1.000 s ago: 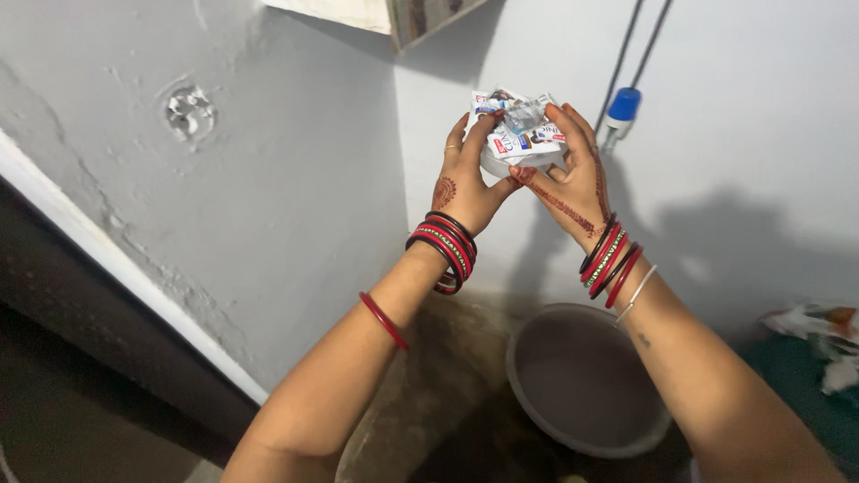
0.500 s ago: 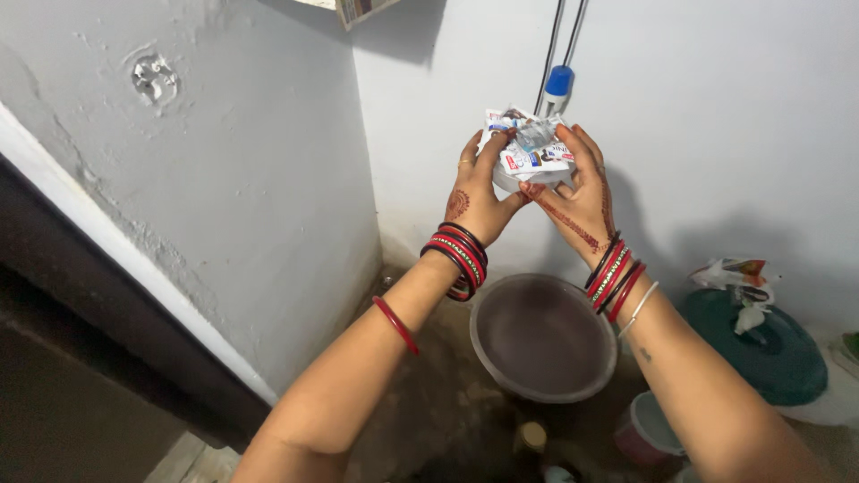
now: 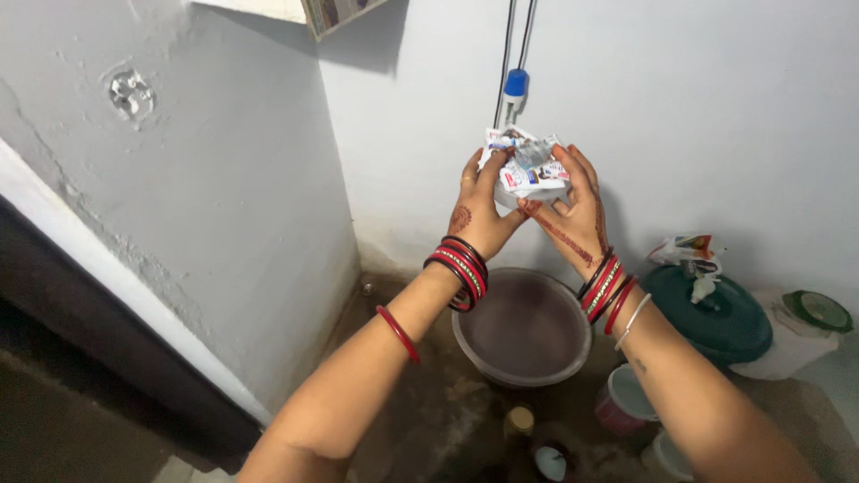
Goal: The person removes various toiletries and small boxes from a wall-mounted shelf and places them into a bucket on the floor. They handle items one by one, including bottles, a basket, and boxes, moving them from the shelf to the bucket.
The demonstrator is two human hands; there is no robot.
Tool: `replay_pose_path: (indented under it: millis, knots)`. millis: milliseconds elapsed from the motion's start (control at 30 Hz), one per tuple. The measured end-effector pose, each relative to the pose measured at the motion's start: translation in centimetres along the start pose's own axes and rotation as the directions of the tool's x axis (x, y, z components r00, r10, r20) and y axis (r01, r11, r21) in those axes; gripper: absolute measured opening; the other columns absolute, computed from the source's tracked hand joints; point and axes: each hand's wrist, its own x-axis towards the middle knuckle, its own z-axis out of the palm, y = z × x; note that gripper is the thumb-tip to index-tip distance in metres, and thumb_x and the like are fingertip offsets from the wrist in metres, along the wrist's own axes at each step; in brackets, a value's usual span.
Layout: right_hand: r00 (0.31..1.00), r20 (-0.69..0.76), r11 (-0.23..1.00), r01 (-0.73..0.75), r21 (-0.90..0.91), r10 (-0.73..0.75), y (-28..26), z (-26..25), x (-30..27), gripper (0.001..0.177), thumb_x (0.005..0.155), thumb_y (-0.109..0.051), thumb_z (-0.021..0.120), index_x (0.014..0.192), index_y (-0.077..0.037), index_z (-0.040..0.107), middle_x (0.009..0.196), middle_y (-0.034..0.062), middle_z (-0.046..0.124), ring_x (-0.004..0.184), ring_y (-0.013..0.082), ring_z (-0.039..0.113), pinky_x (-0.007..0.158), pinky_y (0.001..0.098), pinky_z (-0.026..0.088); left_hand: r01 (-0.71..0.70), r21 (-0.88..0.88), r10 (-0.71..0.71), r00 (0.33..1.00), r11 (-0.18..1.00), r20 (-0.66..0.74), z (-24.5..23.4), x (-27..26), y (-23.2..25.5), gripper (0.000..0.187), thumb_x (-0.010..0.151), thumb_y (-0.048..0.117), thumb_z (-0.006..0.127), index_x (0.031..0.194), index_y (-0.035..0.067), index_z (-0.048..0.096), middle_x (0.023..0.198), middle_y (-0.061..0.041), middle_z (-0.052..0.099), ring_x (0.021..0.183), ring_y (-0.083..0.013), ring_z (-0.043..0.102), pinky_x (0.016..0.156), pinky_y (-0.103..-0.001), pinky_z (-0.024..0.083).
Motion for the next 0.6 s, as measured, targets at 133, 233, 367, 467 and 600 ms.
replay_pose_path:
  millis: [133, 233, 367, 467, 600]
  knots:
    - [0.999, -0.023, 0.999, 0.025, 0.024, -0.024, -0.9, 0.8, -1.7, 0.085, 0.086, -0.015, 0.085, 0.157, -0.007, 0.039, 0.168, 0.0121, 0.019, 0.155, 0.0315, 0.033, 0.119, 0.046, 0.043, 0.089, -0.056, -0.085, 0.994, 0.994, 0.075, -1.3, -1.0, 1.1, 0.088, 0.076, 0.029, 0.088, 0.15, 0.012, 0.043, 0.157, -0.033, 0.029, 0.143, -0.0485, 0.039, 0.111, -0.048, 0.045]
    - [0.998, -0.057, 1.0, -0.006, 0.011, 0.007, -1.3, 1.6, -3.1, 0.084, 0.087, -0.017, 0.086, 0.158, -0.008, 0.04, 0.17, 0.0116, 0.02, 0.155, 0.032, 0.035, 0.122, 0.0487, 0.044, 0.032, -0.059, -0.028, 0.998, 0.998, 0.064, -2.1, -2.1, 1.1, 0.088, 0.077, 0.029, 0.089, 0.15, 0.012, 0.043, 0.157, -0.032, 0.031, 0.144, -0.0488, 0.04, 0.114, -0.048, 0.044]
    - [0.996, -0.088, 0.996, -0.038, -0.081, 0.031, -2.3, 1.7, -7.0, 0.085, 0.089, -0.015, 0.087, 0.16, -0.009, 0.04, 0.172, 0.0113, 0.019, 0.158, 0.033, 0.032, 0.123, 0.0532, 0.041, -0.011, -0.097, 0.02, 0.996, 0.995, 0.091, -2.6, -4.8, 1.2, 0.086, 0.081, 0.028, 0.09, 0.15, 0.012, 0.043, 0.157, -0.03, 0.033, 0.146, -0.0483, 0.04, 0.118, -0.048, 0.043]
    - [0.995, -0.091, 0.987, -0.057, -0.148, 0.043, -2.9, 0.0, -9.2, 0.086, 0.092, -0.015, 0.088, 0.162, -0.01, 0.039, 0.173, 0.0109, 0.017, 0.16, 0.0328, 0.03, 0.126, 0.052, 0.042, 0.0, -0.135, 0.017, 0.991, 0.991, 0.129, -1.7, -6.0, 2.4, 0.087, 0.078, 0.025, 0.091, 0.149, 0.013, 0.043, 0.158, -0.03, 0.033, 0.145, -0.0475, 0.042, 0.117, -0.047, 0.044]
    - [0.996, -0.078, 0.998, 0.039, -0.045, -0.043, -3.5, -1.6, -12.1, 0.084, 0.098, -0.013, 0.09, 0.166, -0.011, 0.039, 0.171, 0.0091, 0.016, 0.16, 0.0303, 0.034, 0.133, 0.0478, 0.04, -0.009, -0.188, 0.036, 0.99, 0.982, 0.137, -0.4, -8.5, 3.9, 0.088, 0.078, 0.02, 0.091, 0.151, 0.014, 0.042, 0.16, -0.03, 0.029, 0.144, -0.0475, 0.043, 0.116, -0.046, 0.046]
